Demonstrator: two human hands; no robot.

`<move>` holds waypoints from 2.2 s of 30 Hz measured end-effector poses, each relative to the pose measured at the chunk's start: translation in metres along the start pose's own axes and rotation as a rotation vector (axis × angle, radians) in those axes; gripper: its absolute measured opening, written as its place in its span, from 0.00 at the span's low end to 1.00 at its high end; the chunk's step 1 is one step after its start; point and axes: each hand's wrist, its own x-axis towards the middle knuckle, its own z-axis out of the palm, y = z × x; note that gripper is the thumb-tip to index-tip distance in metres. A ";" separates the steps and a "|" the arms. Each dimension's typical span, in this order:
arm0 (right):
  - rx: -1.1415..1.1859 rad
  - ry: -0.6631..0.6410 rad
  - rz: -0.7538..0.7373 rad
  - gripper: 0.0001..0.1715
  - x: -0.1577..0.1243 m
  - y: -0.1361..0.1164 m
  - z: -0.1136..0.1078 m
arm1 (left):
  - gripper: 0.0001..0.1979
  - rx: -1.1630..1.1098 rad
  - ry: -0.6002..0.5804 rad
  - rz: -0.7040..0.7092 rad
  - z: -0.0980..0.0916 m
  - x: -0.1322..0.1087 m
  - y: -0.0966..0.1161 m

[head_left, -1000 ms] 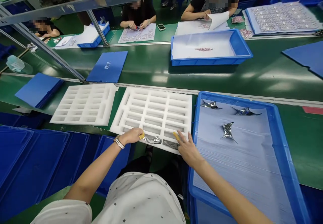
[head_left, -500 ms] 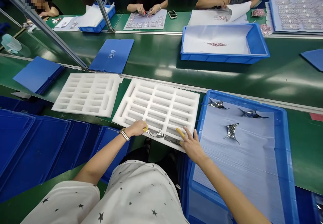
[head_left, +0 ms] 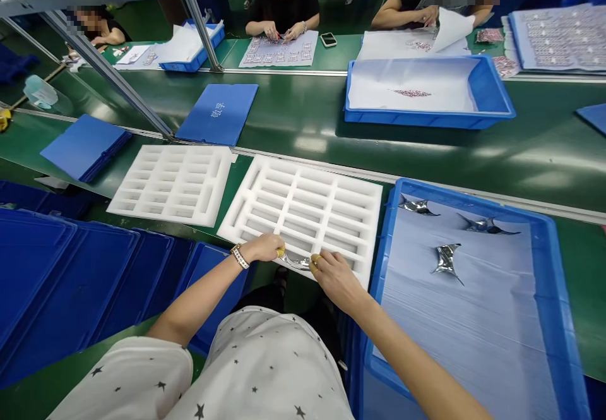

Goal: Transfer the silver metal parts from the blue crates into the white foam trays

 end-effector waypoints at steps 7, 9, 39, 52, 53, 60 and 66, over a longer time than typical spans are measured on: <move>0.139 0.154 0.027 0.13 0.020 -0.002 0.047 | 0.12 -0.323 0.394 -0.100 0.013 -0.008 -0.028; 0.157 0.143 0.066 0.15 0.020 0.002 0.058 | 0.11 -0.402 0.479 -0.103 0.026 -0.007 -0.040; 0.209 -0.057 0.342 0.18 -0.038 0.053 0.024 | 0.18 -0.540 0.678 -0.252 0.048 0.009 -0.073; -0.190 0.075 0.569 0.19 -0.229 0.300 0.063 | 0.08 0.191 0.692 0.246 -0.035 0.242 0.179; -0.179 0.088 0.546 0.16 -0.230 0.306 0.066 | 0.07 0.254 0.674 0.234 -0.033 0.268 0.196; -0.237 0.207 0.322 0.12 -0.267 0.337 0.078 | 0.06 0.555 0.490 0.102 -0.007 0.372 0.234; -0.228 0.172 0.307 0.15 -0.293 0.342 0.080 | 0.09 0.521 0.529 -0.016 0.009 0.392 0.233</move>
